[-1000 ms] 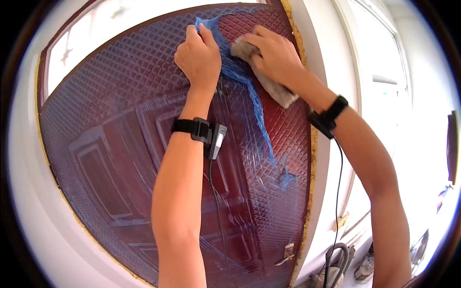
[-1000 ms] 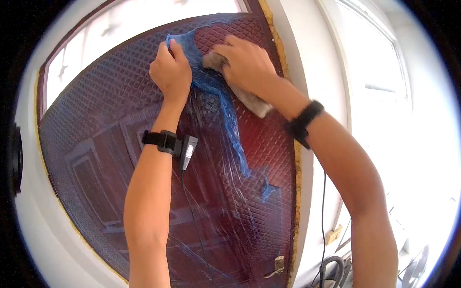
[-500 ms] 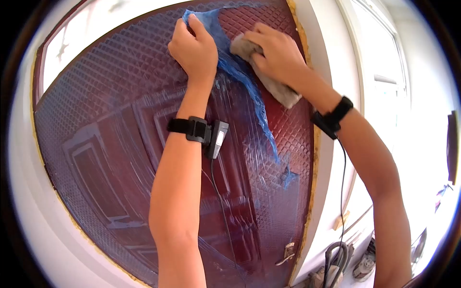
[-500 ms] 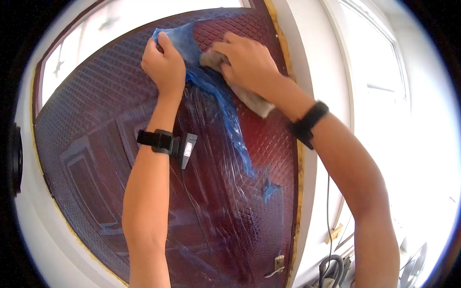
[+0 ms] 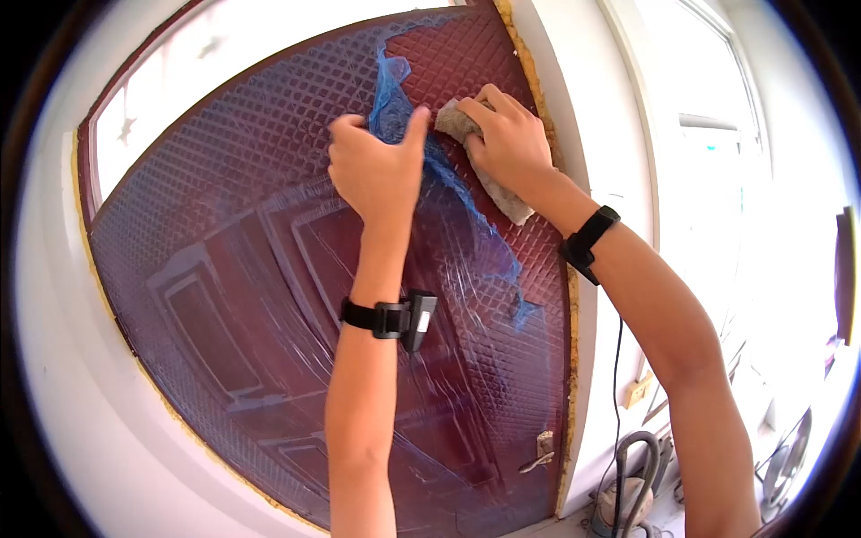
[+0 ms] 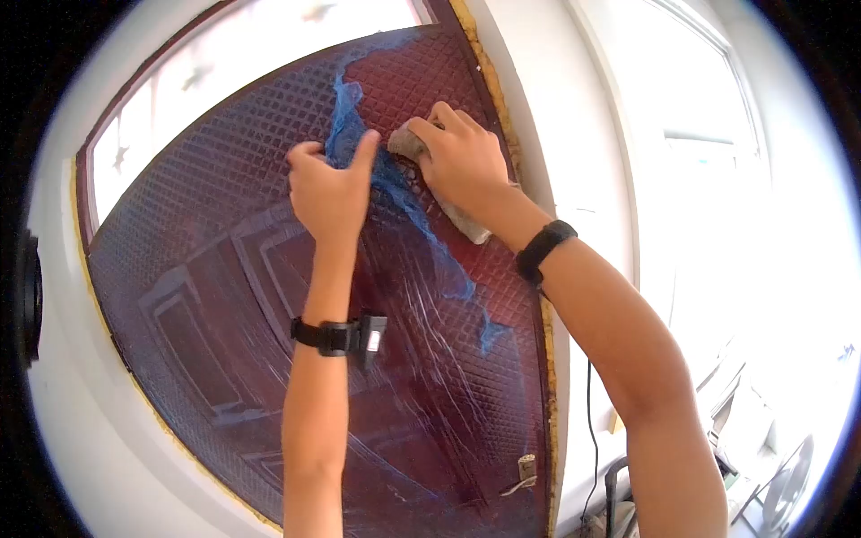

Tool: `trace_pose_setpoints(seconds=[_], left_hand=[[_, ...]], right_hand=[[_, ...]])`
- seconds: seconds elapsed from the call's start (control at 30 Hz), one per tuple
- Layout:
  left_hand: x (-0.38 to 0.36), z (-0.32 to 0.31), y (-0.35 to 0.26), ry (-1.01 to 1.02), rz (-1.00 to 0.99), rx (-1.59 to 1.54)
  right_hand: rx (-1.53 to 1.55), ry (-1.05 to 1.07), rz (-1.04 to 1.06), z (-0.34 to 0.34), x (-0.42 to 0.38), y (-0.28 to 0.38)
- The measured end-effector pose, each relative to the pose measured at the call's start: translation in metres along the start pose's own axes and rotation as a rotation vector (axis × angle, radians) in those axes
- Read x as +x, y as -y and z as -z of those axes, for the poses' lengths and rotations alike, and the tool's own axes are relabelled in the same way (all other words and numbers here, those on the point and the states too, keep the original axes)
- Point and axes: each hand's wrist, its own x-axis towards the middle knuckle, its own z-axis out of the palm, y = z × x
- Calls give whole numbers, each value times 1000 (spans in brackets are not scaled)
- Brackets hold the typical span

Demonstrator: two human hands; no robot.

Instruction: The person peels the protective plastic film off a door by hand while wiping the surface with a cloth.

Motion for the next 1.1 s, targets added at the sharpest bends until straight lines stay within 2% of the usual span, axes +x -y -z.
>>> trace_pose_setpoints(seconds=[0.07, 0.2, 0.27, 0.37, 0.5, 0.6, 0.67, 0.73, 0.83, 0.9, 0.97, 1.07, 1.1], left_hand=[[-9, 1, -6, 159, -129, 397], [-10, -2, 7, 289, -190, 360], [-9, -4, 15, 224, -218, 161], [-15, -10, 28, 104, -293, 92], [-15, -13, 37, 132, -229, 15], [-17, -12, 43, 87, -238, -122], [-15, -13, 47, 112, -172, -300], [-14, -12, 47, 108, -166, -353], [-14, -10, 47, 92, -171, -446], [-16, -9, 49, 118, -124, -510], [-17, -8, 49, 127, -98, -524], [-18, -8, 49, 95, -111, -565], [-18, -7, 48, 93, -61, -619]], right_hand=[[-7, 11, 11, 1, 2, 0], [-55, 68, 6, 2, 14, 1], [-59, 108, -101, -1, 31, 5], [-70, 47, -196, -20, 65, 10], [-95, -44, -30, -41, 96, 7], [-100, -35, 50, -45, 99, 2], [-100, -60, 107, -43, 90, -4], [-49, 123, 172, -29, 64, 8], [10, 158, 216, -12, 28, 3], [-32, 197, 176, -10, 29, -8], [-54, 59, 181, -20, 50, -23], [-131, 9, 100, -32, 89, -22], [-131, 15, 98, -35, 90, -19]])
